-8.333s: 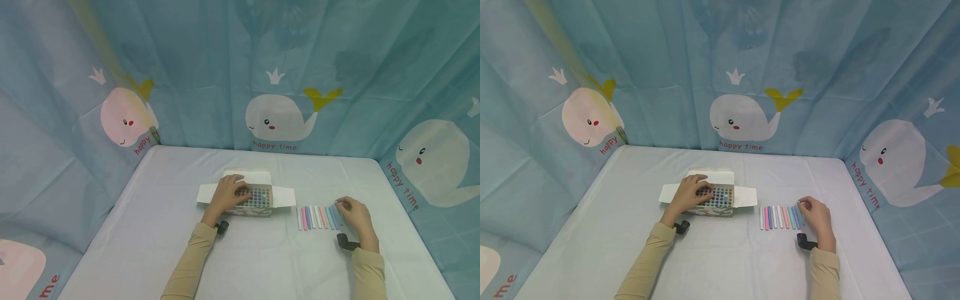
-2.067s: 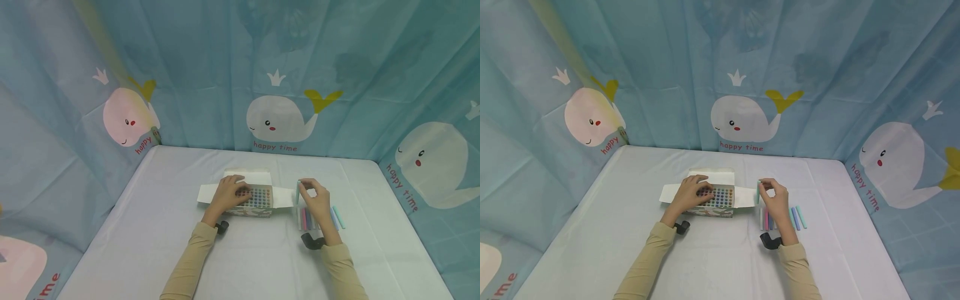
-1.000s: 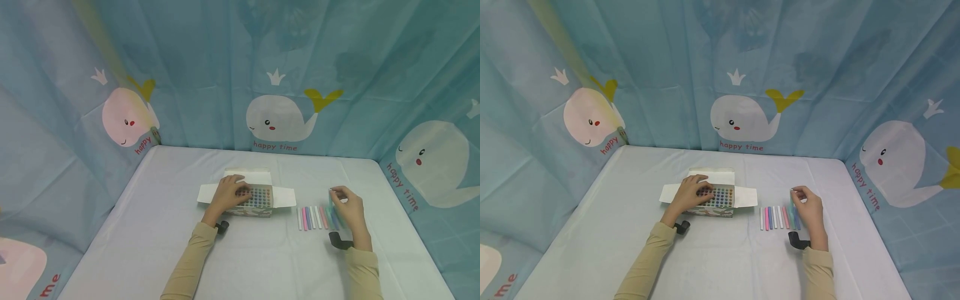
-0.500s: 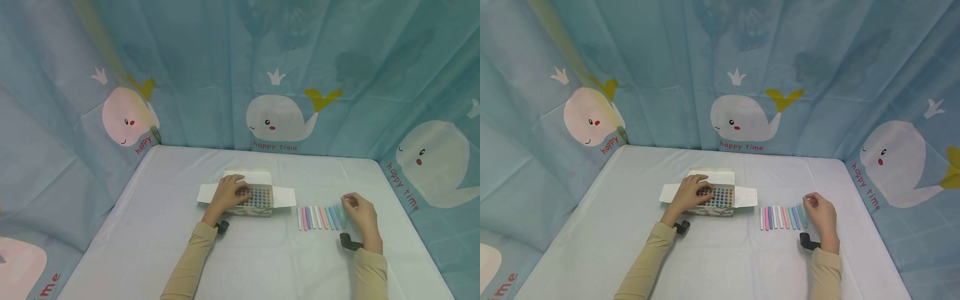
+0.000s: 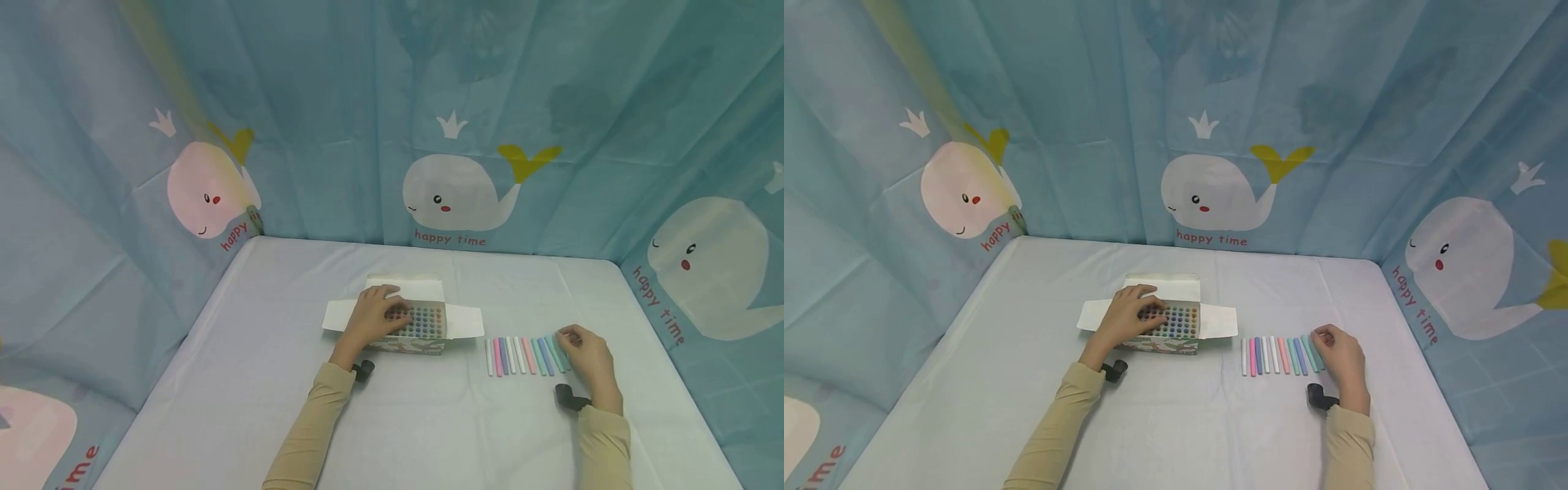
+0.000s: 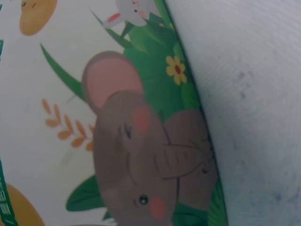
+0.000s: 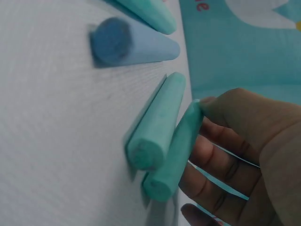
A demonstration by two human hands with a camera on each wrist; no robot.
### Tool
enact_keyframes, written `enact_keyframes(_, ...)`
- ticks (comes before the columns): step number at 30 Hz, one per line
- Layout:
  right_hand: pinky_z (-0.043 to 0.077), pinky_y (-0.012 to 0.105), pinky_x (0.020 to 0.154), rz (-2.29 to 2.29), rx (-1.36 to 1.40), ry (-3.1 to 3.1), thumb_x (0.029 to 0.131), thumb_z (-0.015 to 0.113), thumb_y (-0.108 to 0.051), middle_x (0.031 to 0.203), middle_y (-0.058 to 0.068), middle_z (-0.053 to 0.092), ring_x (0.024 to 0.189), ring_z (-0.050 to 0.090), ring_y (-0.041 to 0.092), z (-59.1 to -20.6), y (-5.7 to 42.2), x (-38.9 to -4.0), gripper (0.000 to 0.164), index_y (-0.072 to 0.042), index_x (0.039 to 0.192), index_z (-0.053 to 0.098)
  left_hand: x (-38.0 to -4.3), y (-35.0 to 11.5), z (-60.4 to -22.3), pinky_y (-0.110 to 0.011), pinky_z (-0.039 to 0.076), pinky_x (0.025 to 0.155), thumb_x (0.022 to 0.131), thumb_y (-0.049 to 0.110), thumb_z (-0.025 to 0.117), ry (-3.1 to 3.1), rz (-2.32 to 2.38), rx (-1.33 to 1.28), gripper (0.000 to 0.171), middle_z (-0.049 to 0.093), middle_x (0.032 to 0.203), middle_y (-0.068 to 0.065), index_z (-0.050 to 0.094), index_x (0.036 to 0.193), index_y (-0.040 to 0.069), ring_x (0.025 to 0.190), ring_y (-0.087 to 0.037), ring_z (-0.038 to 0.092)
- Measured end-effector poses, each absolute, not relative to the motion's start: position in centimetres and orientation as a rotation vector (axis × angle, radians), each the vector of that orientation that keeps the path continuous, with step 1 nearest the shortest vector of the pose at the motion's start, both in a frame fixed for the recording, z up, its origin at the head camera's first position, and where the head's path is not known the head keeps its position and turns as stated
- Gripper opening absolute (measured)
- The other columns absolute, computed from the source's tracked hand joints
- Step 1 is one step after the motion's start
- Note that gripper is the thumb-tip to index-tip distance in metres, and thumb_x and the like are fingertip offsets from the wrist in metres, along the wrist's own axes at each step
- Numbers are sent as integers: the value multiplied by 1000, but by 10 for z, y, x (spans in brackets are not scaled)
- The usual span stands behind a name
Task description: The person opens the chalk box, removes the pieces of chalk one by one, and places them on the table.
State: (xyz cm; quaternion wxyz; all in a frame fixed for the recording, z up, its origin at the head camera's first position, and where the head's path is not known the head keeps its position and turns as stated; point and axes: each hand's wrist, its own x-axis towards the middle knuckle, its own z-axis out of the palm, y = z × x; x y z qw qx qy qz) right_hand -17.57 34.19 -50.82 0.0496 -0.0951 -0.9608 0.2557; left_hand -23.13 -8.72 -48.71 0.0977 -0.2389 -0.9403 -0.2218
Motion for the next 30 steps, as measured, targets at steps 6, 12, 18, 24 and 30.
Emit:
enact_keyframes(6,45,32,54,791,-257,-2955,87,52,-35,96,22,61,86,57,36,-509,343,-175,34,-5,101,59,-233,-87,-488,-40,22,105,78,52,56,-2781,-672,-712,27,44,126,-1,63,95,32,118,-21,36)
enact_keyframes(12,43,30,53,794,-225,-2946,88,51,-34,95,20,60,84,56,34,-506,340,-176,33,-6,102,59,-235,-90,-489,-43,24,104,78,46,59,-2705,-760,-735,25,48,125,-1,63,95,29,118,-22,38)
enact_keyframes(18,45,35,54,799,-134,-2837,89,50,-30,95,16,58,81,55,29,-506,331,-186,29,-5,101,59,-240,-94,-489,-39,36,97,80,31,62,-2538,-894,-756,23,55,116,0,60,101,21,109,-19,48)
enact_keyframes(24,42,34,54,740,-16,-2722,89,47,-37,97,7,55,81,51,24,-527,327,-212,31,-13,100,61,-244,-94,-490,-32,43,91,80,27,64,-2476,-961,-742,23,57,112,3,60,102,21,103,-14,52)
enact_keyframes(30,41,35,54,745,133,-2665,88,47,-40,96,4,54,80,50,22,-530,320,-229,30,-16,97,61,-245,-92,-490,-30,44,90,79,24,65,-2486,-953,-757,22,57,111,2,60,99,20,102,-14,52)
